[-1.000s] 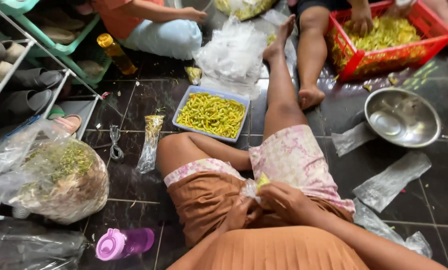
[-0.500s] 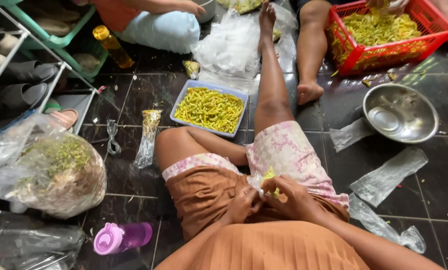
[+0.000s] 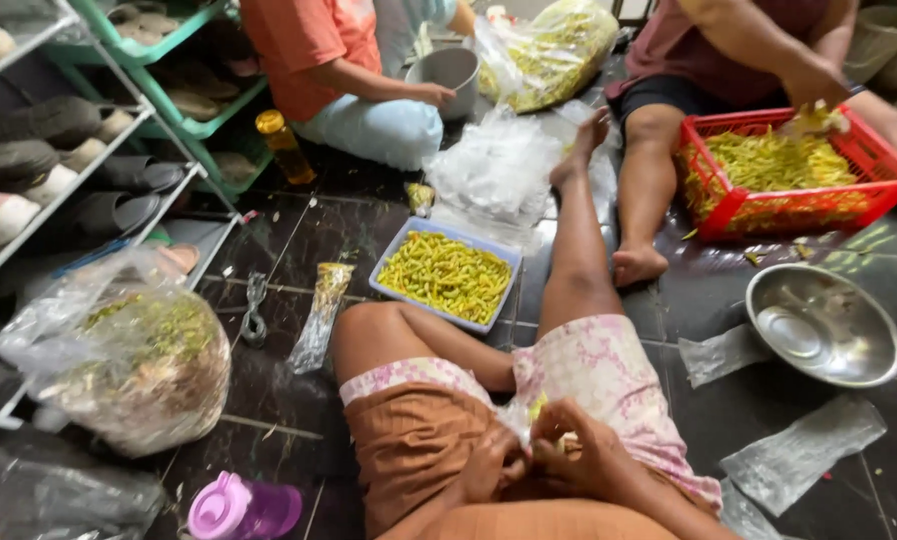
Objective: The person sits on the floor and packs green chilies from a blue tray into small plastic bags. They pick up chilies by hand, place them into the bags, and set the filled bags aside. Other people are visible in the background performing similar tasks.
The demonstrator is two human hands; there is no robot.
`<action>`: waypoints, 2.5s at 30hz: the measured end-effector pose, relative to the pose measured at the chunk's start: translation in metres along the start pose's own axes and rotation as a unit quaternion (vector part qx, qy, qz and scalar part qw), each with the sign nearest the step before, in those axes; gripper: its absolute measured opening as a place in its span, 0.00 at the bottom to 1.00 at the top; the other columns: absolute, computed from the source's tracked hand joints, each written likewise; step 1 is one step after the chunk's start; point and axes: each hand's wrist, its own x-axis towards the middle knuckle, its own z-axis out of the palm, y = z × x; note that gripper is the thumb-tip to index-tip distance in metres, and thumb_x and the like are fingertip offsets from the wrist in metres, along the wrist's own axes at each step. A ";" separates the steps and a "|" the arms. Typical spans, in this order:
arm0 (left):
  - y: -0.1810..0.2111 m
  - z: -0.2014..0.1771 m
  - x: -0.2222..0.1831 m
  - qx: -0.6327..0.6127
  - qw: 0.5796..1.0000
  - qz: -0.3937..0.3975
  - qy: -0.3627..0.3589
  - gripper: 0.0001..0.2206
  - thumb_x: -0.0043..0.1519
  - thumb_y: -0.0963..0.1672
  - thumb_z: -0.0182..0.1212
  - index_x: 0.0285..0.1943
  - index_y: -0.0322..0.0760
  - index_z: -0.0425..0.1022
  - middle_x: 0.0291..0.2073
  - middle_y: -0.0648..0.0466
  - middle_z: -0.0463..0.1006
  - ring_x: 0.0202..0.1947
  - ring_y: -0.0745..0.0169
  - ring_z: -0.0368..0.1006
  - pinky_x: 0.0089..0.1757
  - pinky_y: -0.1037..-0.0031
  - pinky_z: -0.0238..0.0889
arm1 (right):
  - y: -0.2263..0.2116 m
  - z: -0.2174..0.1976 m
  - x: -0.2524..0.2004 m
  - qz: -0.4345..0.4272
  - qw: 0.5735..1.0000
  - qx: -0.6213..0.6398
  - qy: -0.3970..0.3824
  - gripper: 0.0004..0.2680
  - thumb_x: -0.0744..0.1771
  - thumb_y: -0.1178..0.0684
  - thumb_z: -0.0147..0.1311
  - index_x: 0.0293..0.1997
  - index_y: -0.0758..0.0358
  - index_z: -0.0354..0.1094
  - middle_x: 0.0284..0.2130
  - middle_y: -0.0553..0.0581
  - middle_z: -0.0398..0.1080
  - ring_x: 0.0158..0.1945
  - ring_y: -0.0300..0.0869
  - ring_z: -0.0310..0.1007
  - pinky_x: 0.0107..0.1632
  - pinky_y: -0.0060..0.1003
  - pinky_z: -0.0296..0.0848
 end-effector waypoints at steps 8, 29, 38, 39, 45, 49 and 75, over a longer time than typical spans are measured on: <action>0.100 -0.006 0.016 -0.430 0.885 -0.175 0.008 0.10 0.67 0.42 0.47 0.31 0.37 0.64 0.12 0.55 0.52 0.11 0.72 0.44 0.18 0.78 0.33 | -0.020 -0.006 0.009 -0.015 0.996 -0.085 -0.015 0.19 0.63 0.56 0.63 0.59 0.47 0.63 0.29 0.45 0.77 0.31 0.29 0.75 0.34 0.25 0.83; 0.031 0.006 0.012 -0.572 0.798 -0.181 0.053 0.12 0.70 0.42 0.39 0.32 0.36 0.59 0.11 0.58 0.48 0.11 0.71 0.41 0.18 0.80 0.35 | -0.009 0.012 0.021 -0.179 0.981 -0.078 0.021 0.13 0.63 0.59 0.63 0.51 0.56 0.66 0.33 0.51 0.73 0.31 0.34 0.74 0.33 0.26 0.78; 0.042 0.011 0.021 -0.538 0.797 -0.244 0.127 0.11 0.67 0.42 0.47 0.29 0.39 0.63 0.12 0.57 0.53 0.11 0.74 0.45 0.19 0.80 0.36 | -0.010 0.019 0.022 -0.138 0.982 -0.111 0.062 0.14 0.61 0.60 0.61 0.50 0.54 0.66 0.31 0.50 0.69 0.32 0.39 0.70 0.37 0.31 0.72; 0.035 0.010 0.022 -0.558 0.787 -0.237 0.112 0.12 0.66 0.43 0.42 0.27 0.36 0.63 0.08 0.56 0.49 0.09 0.70 0.42 0.19 0.77 0.36 | -0.007 0.021 0.024 -0.152 0.982 -0.092 0.066 0.13 0.61 0.62 0.61 0.47 0.56 0.65 0.32 0.51 0.69 0.31 0.39 0.68 0.35 0.31 0.71; 0.025 0.006 0.010 -0.629 0.707 -0.319 0.057 0.13 0.66 0.46 0.43 0.26 0.42 0.58 0.09 0.59 0.44 0.11 0.67 0.38 0.19 0.74 0.43 | -0.012 0.018 0.017 -0.214 0.974 0.011 0.075 0.11 0.59 0.66 0.61 0.36 0.59 0.63 0.28 0.53 0.66 0.29 0.41 0.65 0.30 0.30 0.67; 0.022 0.000 0.015 -0.666 0.692 -0.276 0.033 0.17 0.72 0.52 0.43 0.30 0.44 0.59 0.08 0.60 0.40 0.11 0.67 0.39 0.21 0.71 0.50 | -0.027 0.008 0.025 -0.274 0.960 0.031 0.055 0.11 0.58 0.68 0.57 0.33 0.60 0.58 0.28 0.53 0.70 0.32 0.42 0.67 0.36 0.31 0.70; 0.020 0.011 0.022 -0.587 0.754 -0.276 0.100 0.14 0.65 0.43 0.49 0.24 0.40 0.61 0.07 0.60 0.46 0.07 0.73 0.40 0.15 0.80 0.30 | -0.002 0.023 0.004 -0.028 0.988 0.120 0.088 0.06 0.64 0.57 0.63 0.41 0.57 0.69 0.29 0.48 0.73 0.33 0.31 0.75 0.38 0.27 0.75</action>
